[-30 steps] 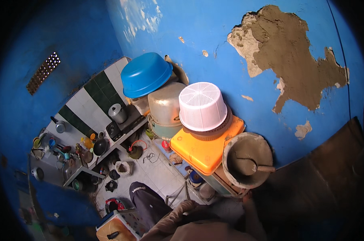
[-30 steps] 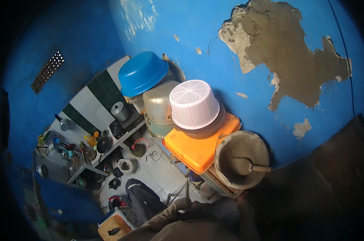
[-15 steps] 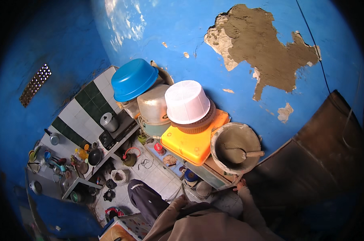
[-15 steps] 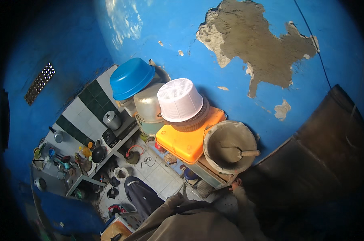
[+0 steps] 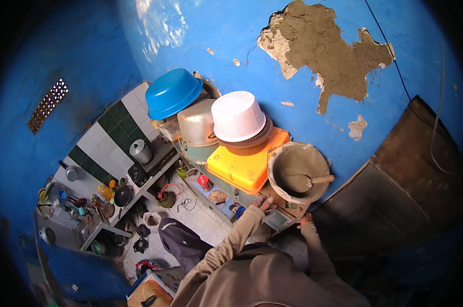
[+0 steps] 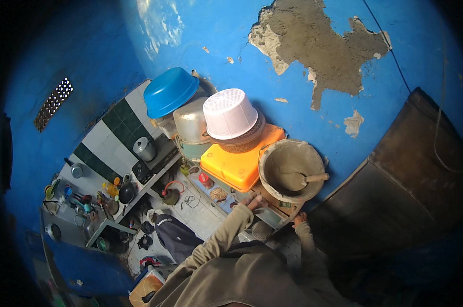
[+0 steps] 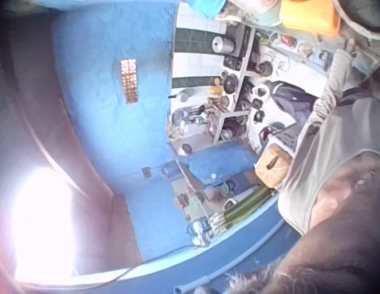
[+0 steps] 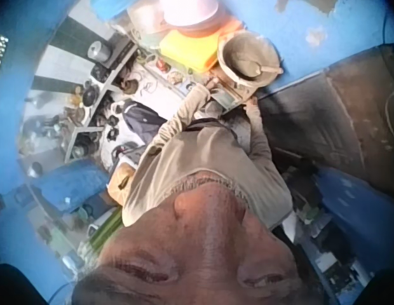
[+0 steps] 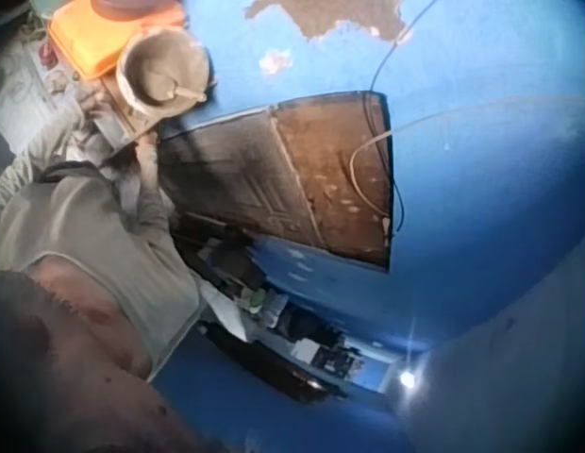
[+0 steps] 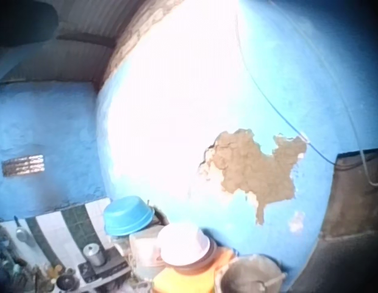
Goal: The person scoops cement from a bucket with a trowel and applies it to a damaged section of a blue wall, smoothing the surface repeatedly.
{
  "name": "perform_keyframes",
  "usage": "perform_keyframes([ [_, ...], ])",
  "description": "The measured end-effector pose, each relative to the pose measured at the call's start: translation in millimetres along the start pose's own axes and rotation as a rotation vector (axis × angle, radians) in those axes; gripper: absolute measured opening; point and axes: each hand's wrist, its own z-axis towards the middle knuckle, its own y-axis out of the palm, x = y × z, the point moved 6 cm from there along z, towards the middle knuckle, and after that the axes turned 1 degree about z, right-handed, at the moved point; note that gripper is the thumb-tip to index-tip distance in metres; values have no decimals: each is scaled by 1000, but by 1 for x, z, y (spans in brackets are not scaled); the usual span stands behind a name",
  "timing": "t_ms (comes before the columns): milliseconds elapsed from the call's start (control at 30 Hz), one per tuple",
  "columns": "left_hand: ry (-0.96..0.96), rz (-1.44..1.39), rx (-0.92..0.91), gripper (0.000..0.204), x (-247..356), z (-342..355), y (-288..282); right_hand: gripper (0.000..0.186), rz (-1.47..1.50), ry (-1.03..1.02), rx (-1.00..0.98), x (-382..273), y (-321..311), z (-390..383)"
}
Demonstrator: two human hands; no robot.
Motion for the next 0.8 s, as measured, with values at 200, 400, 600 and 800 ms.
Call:
perform_keyframes([
  [200,164,187,174,48,9,61,13,48,88,21,-13,-2,2,0],
  [400,156,-125,222,25,15,68,22,50,1172,723,-155,27,20,-11],
  [600,-91,-181,176,21,15,66,27,25,1086,559,653,22,-132,-49],
  [800,-290,-347,366,26,-4,83,35,18,271,40,857,-84,-332,-29],
])
